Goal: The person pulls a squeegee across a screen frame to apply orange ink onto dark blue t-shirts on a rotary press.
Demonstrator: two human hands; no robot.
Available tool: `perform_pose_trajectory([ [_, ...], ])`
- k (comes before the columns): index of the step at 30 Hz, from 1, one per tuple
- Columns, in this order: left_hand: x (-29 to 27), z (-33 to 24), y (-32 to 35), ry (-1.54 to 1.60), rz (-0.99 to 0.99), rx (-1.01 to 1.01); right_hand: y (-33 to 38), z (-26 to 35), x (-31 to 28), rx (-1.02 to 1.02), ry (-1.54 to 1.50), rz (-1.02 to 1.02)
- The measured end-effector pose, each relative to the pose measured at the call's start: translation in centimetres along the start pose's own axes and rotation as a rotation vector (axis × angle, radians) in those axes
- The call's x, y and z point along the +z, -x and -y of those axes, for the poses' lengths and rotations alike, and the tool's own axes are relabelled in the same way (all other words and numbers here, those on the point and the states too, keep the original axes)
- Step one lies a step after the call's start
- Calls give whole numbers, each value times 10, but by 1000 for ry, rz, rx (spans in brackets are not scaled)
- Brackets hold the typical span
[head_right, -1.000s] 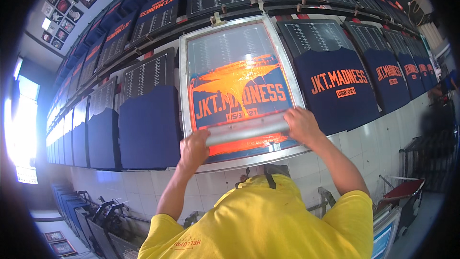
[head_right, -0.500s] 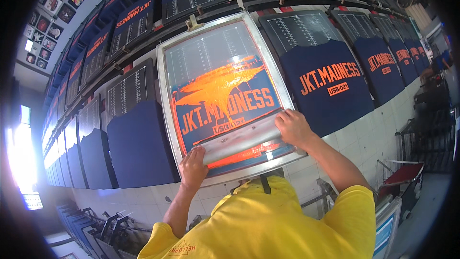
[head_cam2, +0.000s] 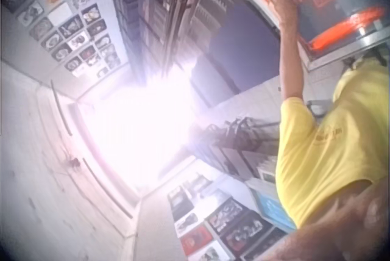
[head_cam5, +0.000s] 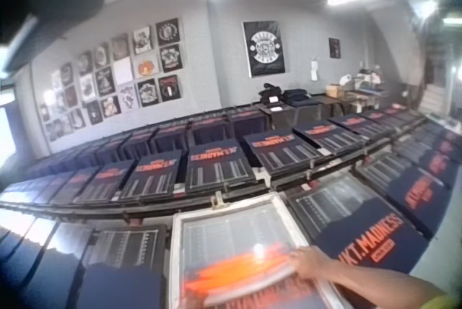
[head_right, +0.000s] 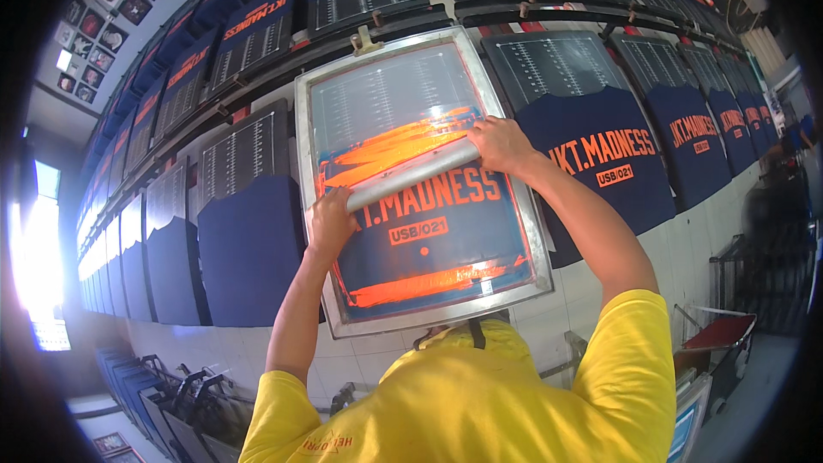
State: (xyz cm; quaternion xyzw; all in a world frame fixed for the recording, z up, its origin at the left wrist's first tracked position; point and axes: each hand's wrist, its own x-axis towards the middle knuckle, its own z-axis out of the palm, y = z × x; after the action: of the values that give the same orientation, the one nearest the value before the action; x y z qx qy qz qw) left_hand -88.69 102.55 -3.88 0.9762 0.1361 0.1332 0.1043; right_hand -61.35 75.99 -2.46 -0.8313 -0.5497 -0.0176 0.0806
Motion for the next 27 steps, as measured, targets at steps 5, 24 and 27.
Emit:
perform_pose_trajectory([
  [5, -31, -1, -8, 43, 164, -80, 3, 15, -16, 36, -36, 21],
  [24, -36, -41, 190, -7, -29, 85, 192, 148, 3, -4, -33, -165],
  [27, -33, -27, 159, -32, -37, 114, 166, 131, 6, -5, -24, -158],
])
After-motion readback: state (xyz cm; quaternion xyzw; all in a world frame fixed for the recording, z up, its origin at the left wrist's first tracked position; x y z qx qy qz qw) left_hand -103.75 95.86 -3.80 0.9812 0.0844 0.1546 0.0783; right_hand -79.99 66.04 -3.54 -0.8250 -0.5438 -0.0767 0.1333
